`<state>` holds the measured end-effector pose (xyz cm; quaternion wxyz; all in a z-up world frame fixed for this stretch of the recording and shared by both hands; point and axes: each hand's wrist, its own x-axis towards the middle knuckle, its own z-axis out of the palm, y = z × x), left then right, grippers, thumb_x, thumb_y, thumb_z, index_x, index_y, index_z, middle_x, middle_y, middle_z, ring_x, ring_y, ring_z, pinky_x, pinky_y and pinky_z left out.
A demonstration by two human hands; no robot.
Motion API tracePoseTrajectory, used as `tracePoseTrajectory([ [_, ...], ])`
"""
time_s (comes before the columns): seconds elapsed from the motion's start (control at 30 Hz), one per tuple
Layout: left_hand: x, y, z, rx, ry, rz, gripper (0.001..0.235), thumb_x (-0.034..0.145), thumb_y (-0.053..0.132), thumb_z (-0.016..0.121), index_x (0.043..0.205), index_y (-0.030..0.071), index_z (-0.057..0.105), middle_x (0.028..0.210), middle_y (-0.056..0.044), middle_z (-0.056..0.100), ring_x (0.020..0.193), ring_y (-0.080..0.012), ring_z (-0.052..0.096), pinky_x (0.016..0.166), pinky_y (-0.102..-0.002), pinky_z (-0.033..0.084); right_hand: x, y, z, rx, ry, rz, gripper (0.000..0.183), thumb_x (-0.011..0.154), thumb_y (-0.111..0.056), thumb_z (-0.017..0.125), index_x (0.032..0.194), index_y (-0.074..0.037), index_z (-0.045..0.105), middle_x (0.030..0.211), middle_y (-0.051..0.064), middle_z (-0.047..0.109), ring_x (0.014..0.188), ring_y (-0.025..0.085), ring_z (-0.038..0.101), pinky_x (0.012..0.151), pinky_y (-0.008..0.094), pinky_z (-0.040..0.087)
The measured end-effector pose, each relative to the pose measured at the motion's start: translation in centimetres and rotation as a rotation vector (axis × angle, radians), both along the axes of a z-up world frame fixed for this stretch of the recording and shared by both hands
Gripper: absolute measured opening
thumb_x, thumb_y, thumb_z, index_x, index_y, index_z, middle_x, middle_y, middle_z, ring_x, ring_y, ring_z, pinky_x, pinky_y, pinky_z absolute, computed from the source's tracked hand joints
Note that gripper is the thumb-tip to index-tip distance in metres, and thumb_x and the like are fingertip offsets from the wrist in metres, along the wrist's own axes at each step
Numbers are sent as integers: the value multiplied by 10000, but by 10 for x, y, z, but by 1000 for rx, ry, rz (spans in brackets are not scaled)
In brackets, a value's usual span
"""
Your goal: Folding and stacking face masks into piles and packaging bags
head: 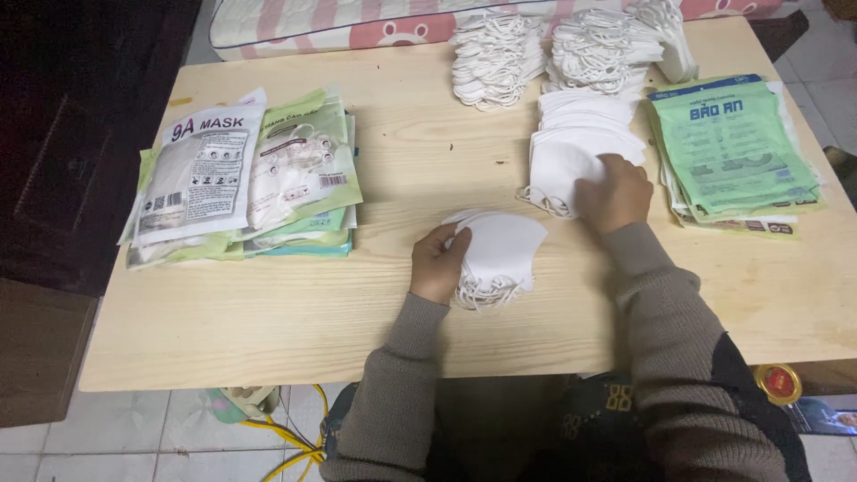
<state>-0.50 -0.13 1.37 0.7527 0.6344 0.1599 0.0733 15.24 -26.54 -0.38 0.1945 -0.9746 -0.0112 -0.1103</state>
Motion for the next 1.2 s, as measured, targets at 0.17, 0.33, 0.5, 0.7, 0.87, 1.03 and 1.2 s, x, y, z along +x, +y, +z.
tracePoseTrajectory([
  [0.17, -1, -1, 0, 7, 33, 14, 262, 992, 162, 680, 1174, -21, 724, 1071, -170, 704, 1056, -218, 663, 909, -406, 582, -25, 4, 30, 580, -195, 135, 133, 1065, -148, 702, 1160, -57, 683, 1003, 158, 664, 965, 320, 641, 811, 425, 533],
  [0.33, 10, 6, -33, 30, 37, 50, 272, 991, 170, 675, 1187, -13, 724, 1033, -174, 720, 993, -207, 674, 860, -397, 590, -33, 8, 22, 1144, 176, 183, 97, 1042, -115, 654, 1125, -67, 644, 871, 124, 684, 630, 192, 705, 493, 266, 615],
  [0.5, 1, 2, -5, -25, 73, 58, 316, 1031, 214, 604, 1229, -9, 710, 1095, -181, 710, 1047, -180, 603, 884, -374, 570, -77, 49, 43, 972, 554, 356, 528, 910, -97, 723, 1342, 138, 533, 977, 266, 649, 464, 182, 645, 426, 266, 583],
  [0.7, 0, -7, -15, -7, 53, 63, 294, 921, 115, 747, 1194, 6, 729, 971, -146, 735, 852, -180, 688, 729, -346, 613, -86, 61, 27, 925, 477, 432, 253, 875, -86, 760, 1095, 20, 692, 763, 190, 651, 439, 250, 693, 352, 251, 579],
  [0.87, 8, 10, -36, -49, 32, 123, 304, 916, 90, 740, 1203, -4, 707, 928, -157, 721, 805, -181, 701, 698, -336, 622, -98, 50, 39, 220, -180, 675, 453, 966, -181, 625, 1393, -43, 564, 1229, 275, 622, 1106, 501, 647, 937, 601, 517],
  [1.03, 9, 5, -37, -216, 44, 119, 266, 922, 75, 728, 1181, 14, 707, 899, -165, 737, 766, -211, 732, 657, -361, 619, -107, 51, 6, -65, -523, 788, 741, 981, -512, 576, 1590, -134, 388, 1571, 212, 445, 1438, 488, 380, 1168, 656, 219],
  [1.2, -12, -21, 9, -260, 6, -13, 388, 848, -29, 693, 1225, 7, 605, 1005, -173, 674, 894, -270, 739, 781, -361, 616, -106, 53, -23, 209, -484, 894, 536, 834, -274, 707, 1331, -116, 583, 1242, 103, 651, 1357, 360, 517, 1213, 701, 148],
])
